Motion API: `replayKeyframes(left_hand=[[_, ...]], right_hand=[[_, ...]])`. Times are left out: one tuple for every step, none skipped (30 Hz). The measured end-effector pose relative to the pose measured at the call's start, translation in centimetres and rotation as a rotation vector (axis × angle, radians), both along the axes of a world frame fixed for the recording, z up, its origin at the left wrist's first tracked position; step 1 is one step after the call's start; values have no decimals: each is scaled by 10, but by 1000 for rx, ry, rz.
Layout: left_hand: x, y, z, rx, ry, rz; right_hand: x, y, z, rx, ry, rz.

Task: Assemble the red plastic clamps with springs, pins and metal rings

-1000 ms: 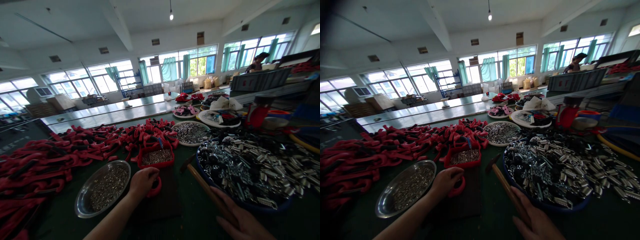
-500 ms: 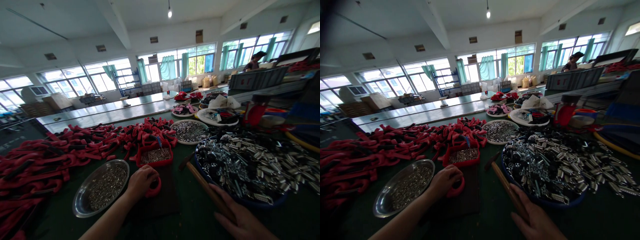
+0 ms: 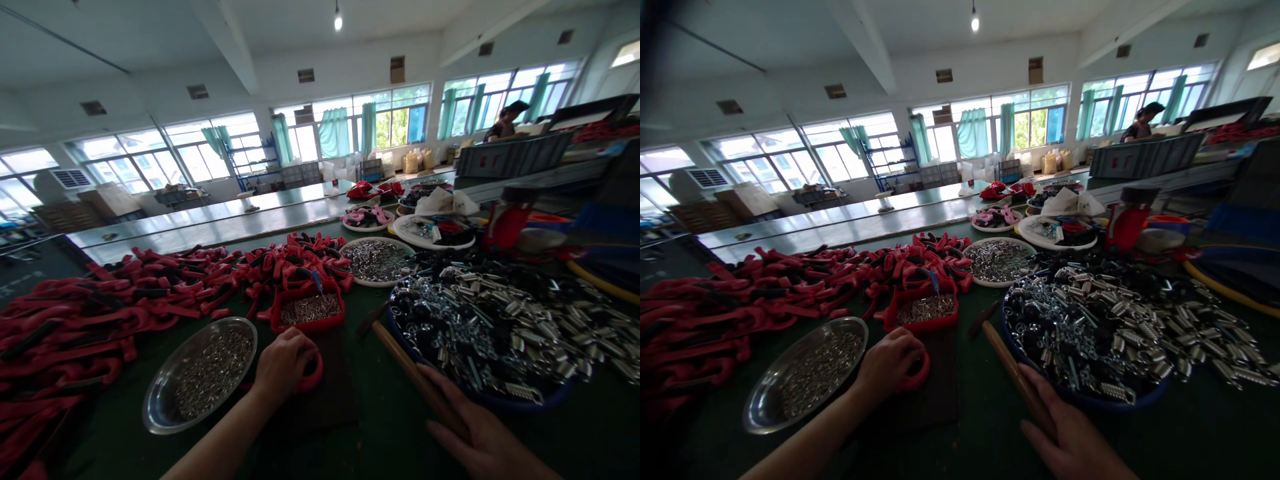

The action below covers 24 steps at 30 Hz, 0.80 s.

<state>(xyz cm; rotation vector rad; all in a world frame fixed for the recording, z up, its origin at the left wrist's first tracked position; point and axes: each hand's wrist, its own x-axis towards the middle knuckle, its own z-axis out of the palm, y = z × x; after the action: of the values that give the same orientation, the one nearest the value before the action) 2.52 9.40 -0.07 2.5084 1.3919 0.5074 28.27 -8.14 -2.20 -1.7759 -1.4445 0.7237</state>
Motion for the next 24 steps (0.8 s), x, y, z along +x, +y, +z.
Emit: replayKeyframes(left_hand=[[1,-1,0,16,20,-9],[1,-2,0,43,52,-28],[2,-3,0,78,93,-53],[3,-4,1,116,140,-82],[4,-5,1,150,185,-111],[4,-6,1,171,223,-131],[5,-6,2,175,249,-140],[5,-7,2,165,259,-139],[5,-7,2,146,253,-133],[4,-7,1,124,236,-130],[3,-8,1,104,213,-133],[1,-8,0,91,187,-141],[0,-9,-1,82,165,-155],[-2,-9,-2,74,149,-168],[-3,-9,-2,67,135,-175],[-4,-9,-3,61,121,-174],[-4,-9,-3,55,109,-165],[-5,-9,-3,49,95,-150],[-5,-9,-3,43,79,-133],[-5,-10,-2,34,67,-123],[-5,-10,-1,24,61,-123],[-4,-10,0,15,61,-130],[-5,-11,2,14,67,-143],[-5,-12,3,18,79,-159]], right_hand=[[0,0,-1,3,-6,9],[0,0,-2,2,-9,14],[0,0,-3,-1,-13,16],[0,0,-4,-5,-17,18],[0,-1,-5,-7,-20,19],[0,-1,-6,-8,-24,17],[0,-1,-6,-6,-29,13],[0,-1,-6,-2,-35,8],[0,-1,-6,3,-39,5],[0,-1,-5,8,-42,4],[0,-1,-5,12,-44,4],[0,-1,-4,14,-44,4],[1,-1,-4,15,-41,4],[1,-1,-4,16,-37,6],[1,-1,-4,18,-34,7],[1,-2,-5,22,-33,9],[1,-2,-6,28,-33,11],[1,-2,-6,36,-35,12],[1,-2,-7,45,-38,13],[1,-1,-7,54,-41,15],[1,-1,-7,63,-44,17],[1,-1,-6,72,-51,20],[1,-2,-5,79,-61,25],[0,-2,-4,83,-74,34]])
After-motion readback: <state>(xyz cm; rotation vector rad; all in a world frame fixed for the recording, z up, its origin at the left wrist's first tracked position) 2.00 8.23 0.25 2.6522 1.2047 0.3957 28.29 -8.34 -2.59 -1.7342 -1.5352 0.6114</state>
